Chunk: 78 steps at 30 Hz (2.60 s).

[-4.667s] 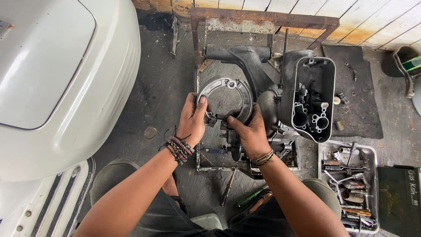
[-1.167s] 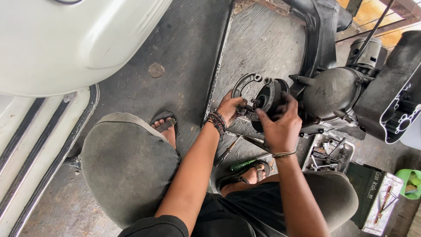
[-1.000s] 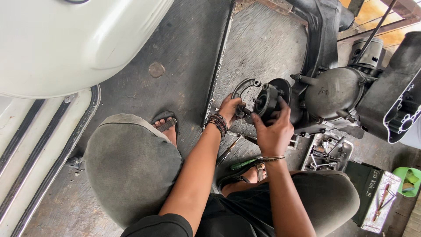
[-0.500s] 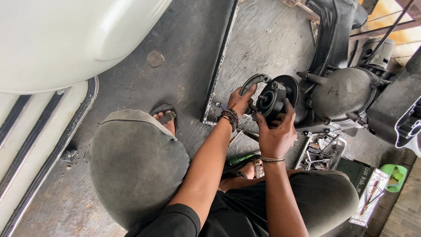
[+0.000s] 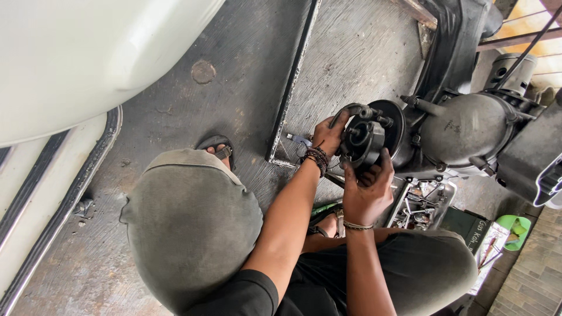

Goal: The person uses a wrench to loosen and remove bolts from a scooter engine component. They then detach the part, inspect it, and reattach it to the engine, tightening the bolts back into place.

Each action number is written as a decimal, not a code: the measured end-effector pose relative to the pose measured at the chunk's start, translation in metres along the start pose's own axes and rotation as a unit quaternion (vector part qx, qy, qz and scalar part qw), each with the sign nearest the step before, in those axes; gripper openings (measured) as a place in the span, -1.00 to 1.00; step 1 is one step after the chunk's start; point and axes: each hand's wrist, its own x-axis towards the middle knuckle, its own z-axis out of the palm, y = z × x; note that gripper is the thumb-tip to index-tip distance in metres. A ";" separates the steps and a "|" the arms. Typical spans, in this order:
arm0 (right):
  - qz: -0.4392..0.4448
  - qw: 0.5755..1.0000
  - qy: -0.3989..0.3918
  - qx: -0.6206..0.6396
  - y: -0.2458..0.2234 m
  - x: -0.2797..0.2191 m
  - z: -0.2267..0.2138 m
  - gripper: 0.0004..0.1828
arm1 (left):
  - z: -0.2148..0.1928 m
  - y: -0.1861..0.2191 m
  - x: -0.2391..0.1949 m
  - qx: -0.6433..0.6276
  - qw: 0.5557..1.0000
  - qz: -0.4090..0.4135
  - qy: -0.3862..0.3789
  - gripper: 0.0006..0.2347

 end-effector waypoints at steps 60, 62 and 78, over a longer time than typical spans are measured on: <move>-0.050 0.997 0.024 0.059 0.015 -0.029 0.028 -0.71 | 0.029 -0.004 0.004 0.078 0.995 -0.066 -0.012 -0.35; -0.044 0.996 0.031 0.067 0.017 -0.028 0.028 -0.71 | 0.010 -0.064 0.039 0.014 0.997 -0.073 -0.023 -0.40; -0.020 0.983 -0.157 -0.088 -0.009 0.035 -0.015 -0.36 | 0.001 -0.027 0.016 0.103 0.993 -0.047 -0.015 -0.43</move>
